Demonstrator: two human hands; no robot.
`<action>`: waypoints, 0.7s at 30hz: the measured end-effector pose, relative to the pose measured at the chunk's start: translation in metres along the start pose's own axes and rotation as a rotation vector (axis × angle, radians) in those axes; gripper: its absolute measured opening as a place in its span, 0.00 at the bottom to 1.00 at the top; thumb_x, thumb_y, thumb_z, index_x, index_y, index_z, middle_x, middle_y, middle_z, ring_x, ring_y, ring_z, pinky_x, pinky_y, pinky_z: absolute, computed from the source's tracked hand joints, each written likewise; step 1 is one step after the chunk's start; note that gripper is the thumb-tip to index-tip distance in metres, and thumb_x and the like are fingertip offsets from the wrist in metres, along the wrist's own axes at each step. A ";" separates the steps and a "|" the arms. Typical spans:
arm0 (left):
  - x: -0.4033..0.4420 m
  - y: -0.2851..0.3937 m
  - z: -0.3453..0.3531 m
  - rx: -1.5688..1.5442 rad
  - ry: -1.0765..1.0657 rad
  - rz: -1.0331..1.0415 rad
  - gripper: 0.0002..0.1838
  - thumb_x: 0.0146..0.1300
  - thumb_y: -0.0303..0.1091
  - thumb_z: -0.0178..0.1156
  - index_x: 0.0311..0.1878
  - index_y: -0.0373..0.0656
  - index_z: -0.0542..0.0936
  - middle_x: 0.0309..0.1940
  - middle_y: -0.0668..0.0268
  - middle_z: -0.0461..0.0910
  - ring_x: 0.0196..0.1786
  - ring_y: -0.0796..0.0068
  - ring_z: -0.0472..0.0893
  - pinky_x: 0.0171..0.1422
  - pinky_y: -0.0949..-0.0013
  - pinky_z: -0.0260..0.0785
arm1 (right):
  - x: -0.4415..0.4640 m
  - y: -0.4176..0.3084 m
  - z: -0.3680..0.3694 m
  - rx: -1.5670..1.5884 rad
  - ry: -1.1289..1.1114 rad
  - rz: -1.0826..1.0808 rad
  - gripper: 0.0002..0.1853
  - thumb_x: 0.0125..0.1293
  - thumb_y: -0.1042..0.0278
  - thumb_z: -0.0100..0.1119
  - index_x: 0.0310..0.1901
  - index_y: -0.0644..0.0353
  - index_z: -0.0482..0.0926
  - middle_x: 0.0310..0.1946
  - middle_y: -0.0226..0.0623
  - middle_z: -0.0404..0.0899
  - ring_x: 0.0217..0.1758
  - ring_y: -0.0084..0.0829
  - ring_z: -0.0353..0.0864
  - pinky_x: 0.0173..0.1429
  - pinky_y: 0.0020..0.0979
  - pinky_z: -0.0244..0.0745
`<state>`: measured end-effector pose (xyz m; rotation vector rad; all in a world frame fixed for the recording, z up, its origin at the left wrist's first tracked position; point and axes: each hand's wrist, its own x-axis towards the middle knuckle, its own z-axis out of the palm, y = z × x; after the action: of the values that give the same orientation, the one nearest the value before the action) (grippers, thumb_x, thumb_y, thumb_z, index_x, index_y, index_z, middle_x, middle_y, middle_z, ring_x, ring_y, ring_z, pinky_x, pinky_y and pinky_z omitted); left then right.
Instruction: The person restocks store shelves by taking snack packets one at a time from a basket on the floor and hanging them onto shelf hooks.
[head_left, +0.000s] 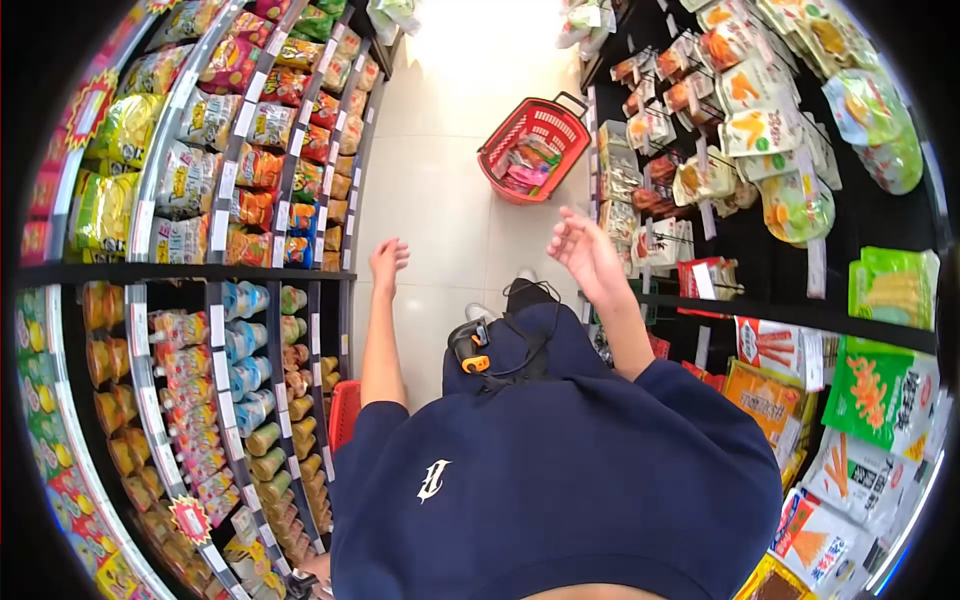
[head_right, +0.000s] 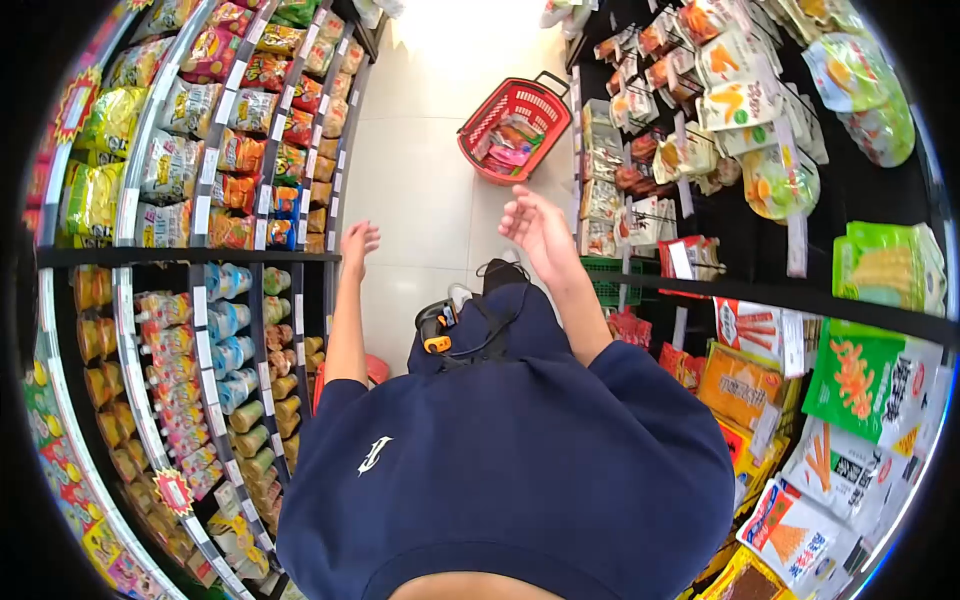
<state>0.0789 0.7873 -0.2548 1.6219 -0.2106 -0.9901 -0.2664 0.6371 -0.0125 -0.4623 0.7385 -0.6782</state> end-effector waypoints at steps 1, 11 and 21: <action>0.003 0.023 0.019 -0.023 -0.035 0.003 0.14 0.69 0.37 0.53 0.53 0.40 0.76 0.40 0.59 0.83 0.37 0.70 0.83 0.39 0.68 0.75 | 0.011 0.005 -0.002 0.028 -0.014 0.050 0.15 0.67 0.66 0.54 0.53 0.60 0.71 0.35 0.33 0.79 0.38 0.29 0.79 0.50 0.35 0.77; 0.030 -0.015 0.064 -0.281 -0.166 -0.408 0.18 0.68 0.37 0.55 0.58 0.41 0.72 0.49 0.58 0.80 0.51 0.64 0.79 0.55 0.56 0.73 | 0.127 -0.033 -0.001 0.195 0.060 0.024 0.14 0.66 0.65 0.54 0.52 0.59 0.73 0.33 0.32 0.80 0.37 0.30 0.80 0.48 0.33 0.77; 0.152 0.015 -0.033 -0.582 0.198 -0.828 0.08 0.68 0.30 0.52 0.47 0.44 0.77 0.44 0.68 0.82 0.49 0.68 0.81 0.58 0.53 0.73 | 0.226 -0.110 -0.055 0.440 0.326 -0.226 0.15 0.67 0.66 0.54 0.53 0.60 0.74 0.34 0.31 0.80 0.38 0.28 0.80 0.51 0.33 0.77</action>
<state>0.2025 0.7130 -0.3157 1.2341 0.8768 -1.3235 -0.2269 0.3939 -0.0851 -0.0279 0.8196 -1.1154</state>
